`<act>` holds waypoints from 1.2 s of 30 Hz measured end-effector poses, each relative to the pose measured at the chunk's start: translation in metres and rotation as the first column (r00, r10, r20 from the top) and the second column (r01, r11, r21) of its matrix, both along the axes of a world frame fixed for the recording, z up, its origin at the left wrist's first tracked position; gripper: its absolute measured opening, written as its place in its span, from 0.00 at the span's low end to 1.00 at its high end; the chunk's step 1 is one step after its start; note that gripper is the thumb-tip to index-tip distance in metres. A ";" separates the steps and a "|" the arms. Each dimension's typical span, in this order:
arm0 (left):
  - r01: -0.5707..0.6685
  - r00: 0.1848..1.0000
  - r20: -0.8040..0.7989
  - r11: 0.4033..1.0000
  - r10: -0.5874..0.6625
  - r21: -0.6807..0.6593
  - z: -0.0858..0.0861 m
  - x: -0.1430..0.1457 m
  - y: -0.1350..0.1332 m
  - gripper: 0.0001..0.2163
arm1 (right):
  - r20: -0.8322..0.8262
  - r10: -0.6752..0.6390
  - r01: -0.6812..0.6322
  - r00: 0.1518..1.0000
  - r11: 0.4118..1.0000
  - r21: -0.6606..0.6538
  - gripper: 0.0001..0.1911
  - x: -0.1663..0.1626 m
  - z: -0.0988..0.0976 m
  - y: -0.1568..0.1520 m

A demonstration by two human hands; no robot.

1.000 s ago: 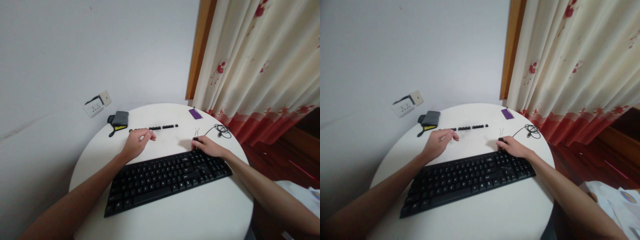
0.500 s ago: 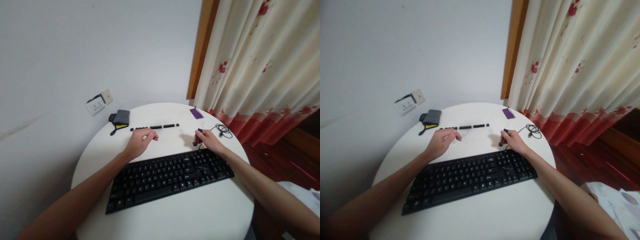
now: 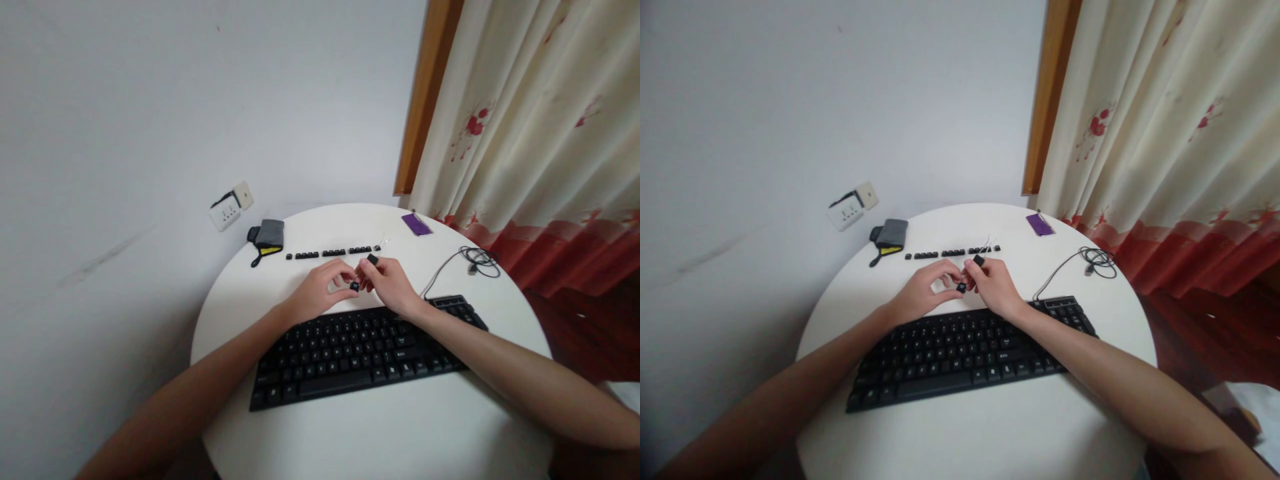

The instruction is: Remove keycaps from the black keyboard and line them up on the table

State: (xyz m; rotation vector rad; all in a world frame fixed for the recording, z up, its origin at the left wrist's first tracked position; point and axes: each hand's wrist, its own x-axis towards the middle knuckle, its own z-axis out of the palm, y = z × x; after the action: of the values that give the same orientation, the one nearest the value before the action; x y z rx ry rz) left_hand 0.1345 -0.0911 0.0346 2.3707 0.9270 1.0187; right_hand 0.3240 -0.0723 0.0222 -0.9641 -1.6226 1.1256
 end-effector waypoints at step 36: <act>-0.150 0.982 0.129 0.986 0.141 0.065 -0.003 0.002 0.001 0.11 | 0.179 0.071 -0.123 0.981 0.947 0.298 0.12 0.013 -0.001 -0.020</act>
State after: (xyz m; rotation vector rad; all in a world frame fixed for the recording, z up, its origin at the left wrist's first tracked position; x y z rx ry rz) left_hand 0.1365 -0.0898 0.0320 2.2954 1.0448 1.2626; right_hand 0.3372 -0.0922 0.0217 -0.7954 -1.9324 0.8380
